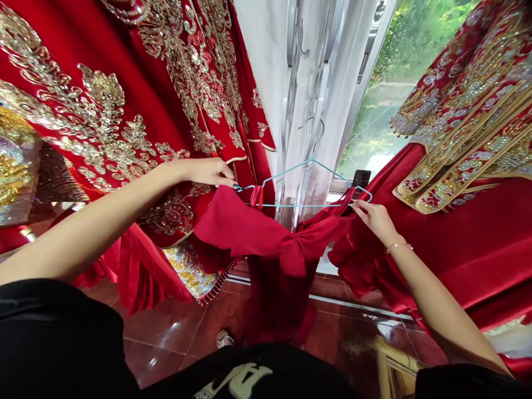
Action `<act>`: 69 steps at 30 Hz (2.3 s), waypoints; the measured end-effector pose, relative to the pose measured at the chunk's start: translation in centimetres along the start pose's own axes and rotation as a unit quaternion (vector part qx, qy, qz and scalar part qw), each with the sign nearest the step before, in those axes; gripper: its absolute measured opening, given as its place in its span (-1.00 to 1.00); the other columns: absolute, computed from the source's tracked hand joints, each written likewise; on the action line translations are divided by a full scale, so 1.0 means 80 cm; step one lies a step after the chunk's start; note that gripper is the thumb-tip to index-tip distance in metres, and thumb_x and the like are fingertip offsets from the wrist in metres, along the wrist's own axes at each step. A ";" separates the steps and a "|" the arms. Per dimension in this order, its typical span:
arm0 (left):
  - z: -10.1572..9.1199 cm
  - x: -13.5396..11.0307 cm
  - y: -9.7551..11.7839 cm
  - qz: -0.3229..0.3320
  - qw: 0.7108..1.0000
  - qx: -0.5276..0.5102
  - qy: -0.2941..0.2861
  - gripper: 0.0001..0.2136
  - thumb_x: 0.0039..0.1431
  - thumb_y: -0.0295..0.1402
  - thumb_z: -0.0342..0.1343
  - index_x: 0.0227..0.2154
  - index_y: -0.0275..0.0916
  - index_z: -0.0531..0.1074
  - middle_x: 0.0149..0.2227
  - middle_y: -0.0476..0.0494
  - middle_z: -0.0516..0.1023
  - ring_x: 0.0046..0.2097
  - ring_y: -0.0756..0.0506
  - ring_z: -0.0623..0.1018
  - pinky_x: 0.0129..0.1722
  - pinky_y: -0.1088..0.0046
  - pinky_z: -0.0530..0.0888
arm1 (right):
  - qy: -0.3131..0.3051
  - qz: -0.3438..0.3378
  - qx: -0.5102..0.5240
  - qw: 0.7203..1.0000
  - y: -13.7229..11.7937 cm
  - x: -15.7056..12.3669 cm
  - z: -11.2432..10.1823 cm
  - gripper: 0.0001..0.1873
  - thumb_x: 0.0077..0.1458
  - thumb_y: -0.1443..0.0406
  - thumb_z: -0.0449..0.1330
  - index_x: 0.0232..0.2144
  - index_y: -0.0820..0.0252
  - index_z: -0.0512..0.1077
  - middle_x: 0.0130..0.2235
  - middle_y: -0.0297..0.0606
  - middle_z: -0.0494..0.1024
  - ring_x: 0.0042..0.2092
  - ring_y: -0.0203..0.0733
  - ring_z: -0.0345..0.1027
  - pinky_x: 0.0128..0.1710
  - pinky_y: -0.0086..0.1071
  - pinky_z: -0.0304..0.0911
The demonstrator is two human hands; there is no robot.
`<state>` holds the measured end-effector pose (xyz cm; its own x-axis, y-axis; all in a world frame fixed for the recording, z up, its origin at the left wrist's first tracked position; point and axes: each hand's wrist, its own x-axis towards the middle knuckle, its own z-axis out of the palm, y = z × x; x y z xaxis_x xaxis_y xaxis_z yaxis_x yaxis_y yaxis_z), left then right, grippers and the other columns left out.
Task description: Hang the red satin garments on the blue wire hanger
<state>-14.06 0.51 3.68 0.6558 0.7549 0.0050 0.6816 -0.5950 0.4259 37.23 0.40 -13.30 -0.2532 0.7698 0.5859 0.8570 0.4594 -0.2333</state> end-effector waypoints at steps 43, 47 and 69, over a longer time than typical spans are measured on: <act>0.109 0.101 0.089 -0.024 0.932 0.247 0.264 -0.45 0.23 -0.62 -0.17 0.22 -0.20 0.38 0.04 -0.29 0.60 0.00 -0.25 0.61 -0.10 0.27 0.51 | -0.125 -0.137 0.134 0.974 -0.069 0.107 -0.109 -0.53 0.22 0.08 0.12 0.08 0.10 0.14 -0.36 -0.34 0.47 -0.38 -0.14 0.35 -0.22 -0.14 0.42; 0.107 0.102 0.088 -0.023 0.936 0.238 0.259 -0.46 0.24 -0.61 -0.16 0.23 -0.17 0.37 0.05 -0.25 0.60 0.02 -0.24 0.60 -0.05 0.28 0.50 | -0.119 -0.204 0.097 0.967 -0.116 0.139 -0.098 -0.57 0.24 0.19 0.07 0.12 0.11 0.16 -0.33 -0.31 0.49 -0.37 -0.15 0.38 -0.19 -0.16 0.40; 0.147 0.081 0.111 -0.129 0.912 0.107 0.374 -0.54 0.19 -0.59 -0.12 0.14 -0.36 0.37 0.07 -0.41 0.53 0.10 -0.30 0.55 0.11 0.08 0.51 | 0.100 0.077 0.078 0.989 -0.147 0.064 0.015 -0.30 -0.02 0.45 -0.05 0.23 0.24 0.24 0.18 0.05 0.43 0.26 0.15 0.24 0.35 0.37 -0.18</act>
<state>0.09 -3.11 -3.11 0.1153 0.8069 0.5793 0.8821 -0.3514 0.3138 25.31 -0.56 -8.46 -0.0182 0.7404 0.6719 0.7954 0.4179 -0.4390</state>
